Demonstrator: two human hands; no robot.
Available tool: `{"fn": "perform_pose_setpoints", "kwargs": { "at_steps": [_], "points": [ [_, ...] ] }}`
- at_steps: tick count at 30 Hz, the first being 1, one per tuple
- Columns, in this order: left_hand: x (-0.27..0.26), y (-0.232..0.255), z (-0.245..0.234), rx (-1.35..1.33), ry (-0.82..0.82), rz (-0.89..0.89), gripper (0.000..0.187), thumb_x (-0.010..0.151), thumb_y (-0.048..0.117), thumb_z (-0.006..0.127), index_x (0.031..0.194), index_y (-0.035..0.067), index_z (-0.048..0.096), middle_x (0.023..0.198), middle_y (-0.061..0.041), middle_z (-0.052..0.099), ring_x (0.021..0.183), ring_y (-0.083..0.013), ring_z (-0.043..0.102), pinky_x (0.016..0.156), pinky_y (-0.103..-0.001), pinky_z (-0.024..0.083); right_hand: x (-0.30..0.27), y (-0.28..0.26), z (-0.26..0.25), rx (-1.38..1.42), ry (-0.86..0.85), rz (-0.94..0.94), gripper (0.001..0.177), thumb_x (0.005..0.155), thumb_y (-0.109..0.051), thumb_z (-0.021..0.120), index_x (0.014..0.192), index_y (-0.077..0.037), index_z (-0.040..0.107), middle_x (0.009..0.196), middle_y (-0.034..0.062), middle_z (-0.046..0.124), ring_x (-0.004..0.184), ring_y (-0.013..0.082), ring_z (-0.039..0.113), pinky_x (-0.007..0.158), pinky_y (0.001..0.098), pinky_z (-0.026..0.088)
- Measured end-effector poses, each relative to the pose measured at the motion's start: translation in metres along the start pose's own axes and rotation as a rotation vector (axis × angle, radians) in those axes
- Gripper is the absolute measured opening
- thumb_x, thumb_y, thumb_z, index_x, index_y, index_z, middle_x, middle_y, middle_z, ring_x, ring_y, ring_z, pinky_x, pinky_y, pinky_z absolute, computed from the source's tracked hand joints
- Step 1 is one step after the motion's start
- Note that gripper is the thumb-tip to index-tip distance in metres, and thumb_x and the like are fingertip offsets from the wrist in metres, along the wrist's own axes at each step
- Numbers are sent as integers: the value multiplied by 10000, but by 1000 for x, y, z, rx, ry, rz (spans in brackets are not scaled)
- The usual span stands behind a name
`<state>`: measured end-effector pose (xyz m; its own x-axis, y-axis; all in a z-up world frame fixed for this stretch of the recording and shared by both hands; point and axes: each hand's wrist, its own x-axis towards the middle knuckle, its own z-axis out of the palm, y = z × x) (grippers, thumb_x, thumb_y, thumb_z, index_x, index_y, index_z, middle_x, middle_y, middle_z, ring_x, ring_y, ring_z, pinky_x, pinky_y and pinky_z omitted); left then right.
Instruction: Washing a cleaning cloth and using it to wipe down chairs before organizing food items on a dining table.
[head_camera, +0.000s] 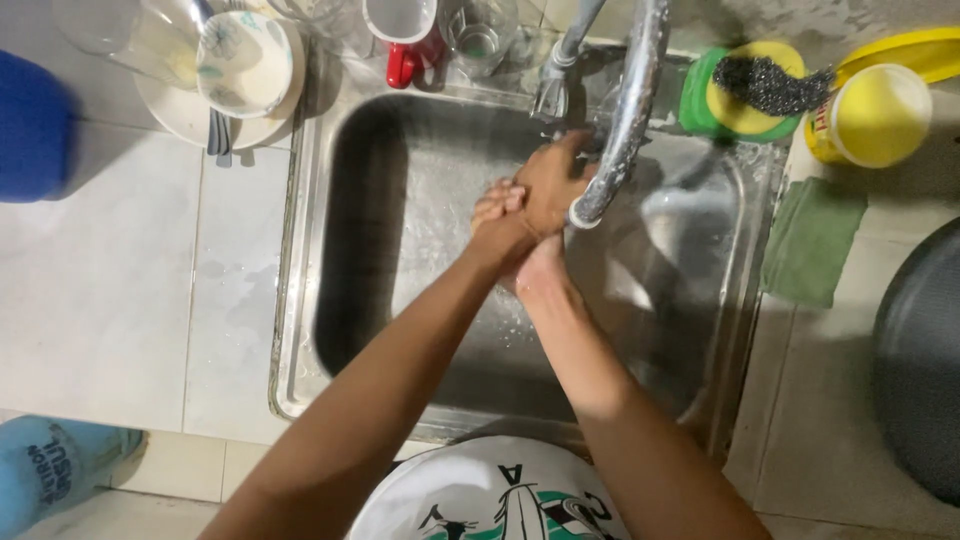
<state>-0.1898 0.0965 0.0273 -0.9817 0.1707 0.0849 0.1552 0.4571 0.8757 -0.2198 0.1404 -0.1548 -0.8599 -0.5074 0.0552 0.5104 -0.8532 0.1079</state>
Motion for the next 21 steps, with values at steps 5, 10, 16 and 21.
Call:
{"fn": "perform_pose_setpoints", "kwargs": {
  "at_steps": [5,10,16,21],
  "points": [
    [13,-15,5,50,-15,172,380,878,290,629,1166,43,649,1270,-269,628,1138,-437,625,1062,-491,438,18,-42,-2,-94,-11,-150,219,912,-387,673,888,-169,676,775,19,608,700,174,605,686,294,520],
    [7,-13,-1,64,-48,262,292,860,282,677,1071,84,718,1253,-247,643,1103,-427,645,1056,-496,452,-4,-43,38,-57,16,-129,127,968,-220,647,943,-96,658,920,23,625,838,126,617,829,243,520],
    [32,-24,-16,87,-84,246,456,838,302,674,1221,55,704,1437,-316,520,1415,-487,415,1121,-432,390,0,32,176,190,363,60,433,915,-449,616,1027,-31,610,868,49,600,794,158,576,787,308,485],
    [24,-15,-26,84,-219,60,477,920,317,600,1318,57,641,1355,-274,624,1334,-441,537,1170,-457,426,-4,7,90,-70,242,80,555,811,-642,660,847,-89,636,801,62,590,744,191,558,719,314,467]
  ]
}}
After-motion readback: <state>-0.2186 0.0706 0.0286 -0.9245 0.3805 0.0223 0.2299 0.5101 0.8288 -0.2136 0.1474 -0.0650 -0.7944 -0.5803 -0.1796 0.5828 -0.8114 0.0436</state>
